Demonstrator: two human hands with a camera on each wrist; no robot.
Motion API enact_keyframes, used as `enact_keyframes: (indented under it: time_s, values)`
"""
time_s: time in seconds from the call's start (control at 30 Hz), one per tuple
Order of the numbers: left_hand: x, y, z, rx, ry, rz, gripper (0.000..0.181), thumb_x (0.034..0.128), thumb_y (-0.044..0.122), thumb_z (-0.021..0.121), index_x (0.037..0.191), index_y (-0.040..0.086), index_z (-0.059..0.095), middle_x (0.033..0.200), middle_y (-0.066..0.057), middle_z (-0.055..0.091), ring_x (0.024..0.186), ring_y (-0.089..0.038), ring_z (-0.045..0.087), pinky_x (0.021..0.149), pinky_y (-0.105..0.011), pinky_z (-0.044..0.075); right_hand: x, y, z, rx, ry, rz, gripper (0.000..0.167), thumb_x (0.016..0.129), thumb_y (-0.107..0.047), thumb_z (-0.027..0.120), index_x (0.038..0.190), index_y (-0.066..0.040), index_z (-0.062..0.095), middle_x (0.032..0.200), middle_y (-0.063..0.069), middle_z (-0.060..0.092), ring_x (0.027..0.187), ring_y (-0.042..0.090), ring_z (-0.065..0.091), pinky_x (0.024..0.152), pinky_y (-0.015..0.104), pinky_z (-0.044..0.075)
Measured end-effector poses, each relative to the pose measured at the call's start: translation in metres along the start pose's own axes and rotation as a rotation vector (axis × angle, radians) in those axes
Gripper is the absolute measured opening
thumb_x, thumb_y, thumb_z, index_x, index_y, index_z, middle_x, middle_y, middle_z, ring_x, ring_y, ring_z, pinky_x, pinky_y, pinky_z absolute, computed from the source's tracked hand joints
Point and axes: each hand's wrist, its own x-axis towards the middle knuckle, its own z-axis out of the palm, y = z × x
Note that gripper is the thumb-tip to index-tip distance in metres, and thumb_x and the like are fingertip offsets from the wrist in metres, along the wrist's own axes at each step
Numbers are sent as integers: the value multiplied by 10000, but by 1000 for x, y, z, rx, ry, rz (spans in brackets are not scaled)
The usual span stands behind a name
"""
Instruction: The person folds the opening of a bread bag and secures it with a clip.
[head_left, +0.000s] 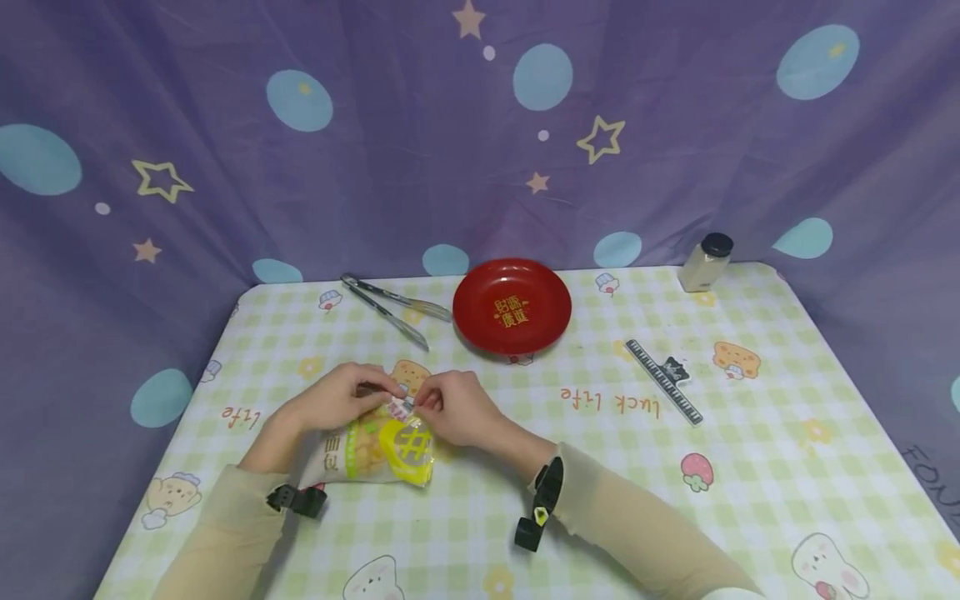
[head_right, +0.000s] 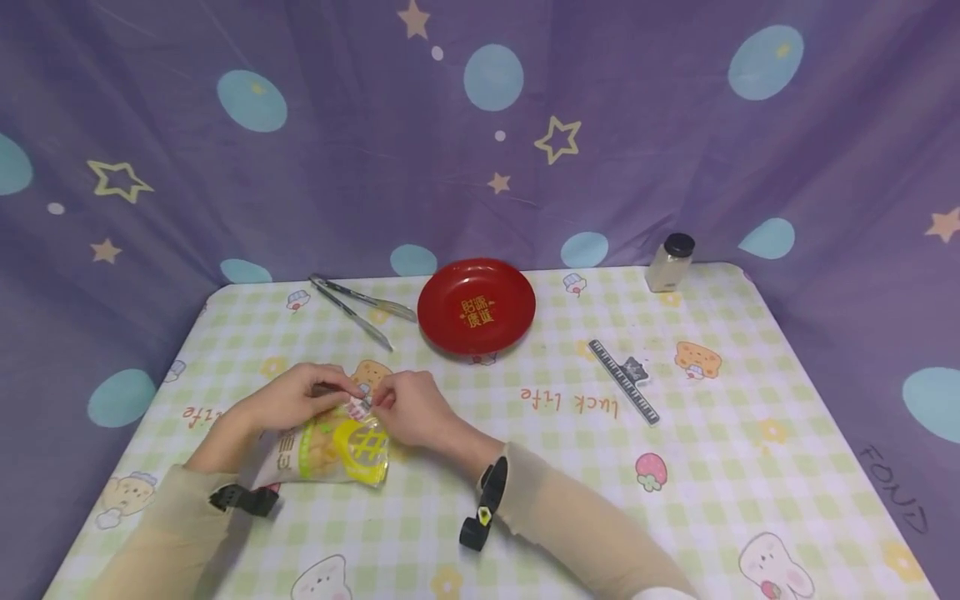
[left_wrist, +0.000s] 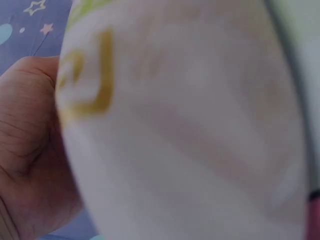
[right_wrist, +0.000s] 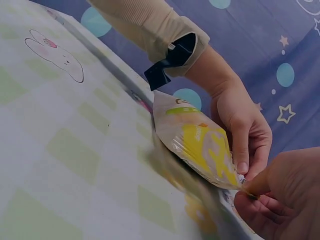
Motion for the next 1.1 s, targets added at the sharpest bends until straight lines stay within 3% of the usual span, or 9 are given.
enact_keyframes:
  time_s: [0.17, 0.3, 0.47, 0.73, 0.87, 1.1]
  values:
    - [1, 0, -3, 19, 45, -45, 159, 1013, 95, 719, 1113, 127, 840, 1097, -49, 821, 931, -67, 743, 808, -214, 593, 0, 0, 0, 7, 16, 3, 66, 952, -157, 781, 901, -118, 798, 796, -29, 743, 675, 3, 594, 678, 141, 508]
    - [-1, 1, -2, 70, 94, -38, 108, 981, 90, 755, 1037, 103, 846, 982, -23, 804, 891, -109, 742, 830, -260, 617, -1, 4, 1, 14, 31, -4, 60, 942, -152, 774, 889, -130, 789, 776, -47, 726, 659, 0, 586, 661, 145, 507]
    - [-3, 1, -4, 75, 63, -50, 144, 933, 21, 742, 1019, 88, 837, 935, -4, 750, 878, -113, 710, 843, -273, 611, -4, 7, 2, 29, 23, 7, 53, 933, -142, 759, 883, -139, 774, 745, -73, 691, 635, -2, 565, 647, 155, 499]
    - [-3, -1, -3, 76, 66, -66, 100, 999, 95, 737, 1008, 123, 833, 970, 4, 768, 893, -97, 705, 837, -247, 586, -4, 8, 2, 26, -16, 12, 72, 947, -164, 766, 890, -126, 786, 753, -56, 711, 624, 0, 569, 631, 156, 494]
    - [-4, -3, 0, 103, 72, -61, 119, 1029, 91, 689, 1029, 117, 806, 979, 15, 740, 878, -72, 670, 836, -262, 574, -2, 9, 1, -24, -18, -28, 101, 925, -164, 764, 828, -132, 769, 739, -54, 688, 635, 10, 548, 642, 154, 473]
    - [-1, -1, 0, 150, 35, -70, 152, 1074, 117, 620, 1072, 116, 772, 1008, 23, 715, 914, -89, 634, 877, -323, 561, -1, 7, 1, -70, -17, -61, 159, 892, -160, 778, 749, -144, 710, 697, -52, 653, 640, 51, 537, 655, 184, 447]
